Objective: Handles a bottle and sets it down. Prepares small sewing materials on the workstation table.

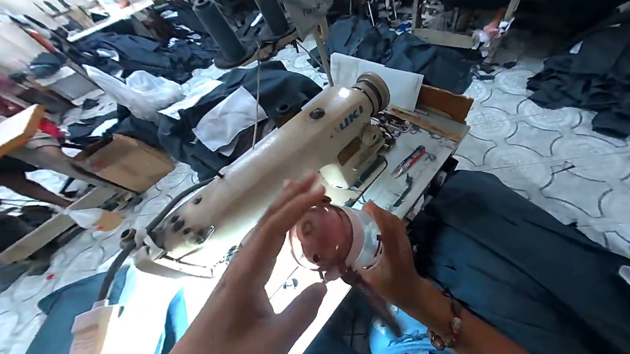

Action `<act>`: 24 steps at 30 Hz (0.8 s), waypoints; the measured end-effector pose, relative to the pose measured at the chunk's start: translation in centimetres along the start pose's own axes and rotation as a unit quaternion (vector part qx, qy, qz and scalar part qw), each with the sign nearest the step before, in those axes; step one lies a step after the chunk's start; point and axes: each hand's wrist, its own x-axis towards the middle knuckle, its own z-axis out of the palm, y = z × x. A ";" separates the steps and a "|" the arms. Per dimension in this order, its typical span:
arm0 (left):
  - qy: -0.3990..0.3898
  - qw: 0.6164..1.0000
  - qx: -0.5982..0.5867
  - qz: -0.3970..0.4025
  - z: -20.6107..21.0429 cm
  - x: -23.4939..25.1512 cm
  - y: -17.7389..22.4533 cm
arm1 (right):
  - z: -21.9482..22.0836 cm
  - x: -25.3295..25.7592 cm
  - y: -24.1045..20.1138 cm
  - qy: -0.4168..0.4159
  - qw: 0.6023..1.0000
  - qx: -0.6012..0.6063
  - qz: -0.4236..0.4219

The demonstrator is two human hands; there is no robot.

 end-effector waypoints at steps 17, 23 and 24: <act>0.117 0.985 0.054 0.113 6.8 2.1 -0.3 | -4.6 0.2 2.0 -0.233 0.934 0.269 0.017; 0.056 0.987 0.005 0.151 8.1 3.2 -1.8 | -5.2 0.3 4.7 -0.317 0.854 0.410 0.053; 0.056 0.988 -0.016 0.142 8.4 3.4 -2.2 | -5.6 0.5 5.1 -0.322 0.857 0.398 0.057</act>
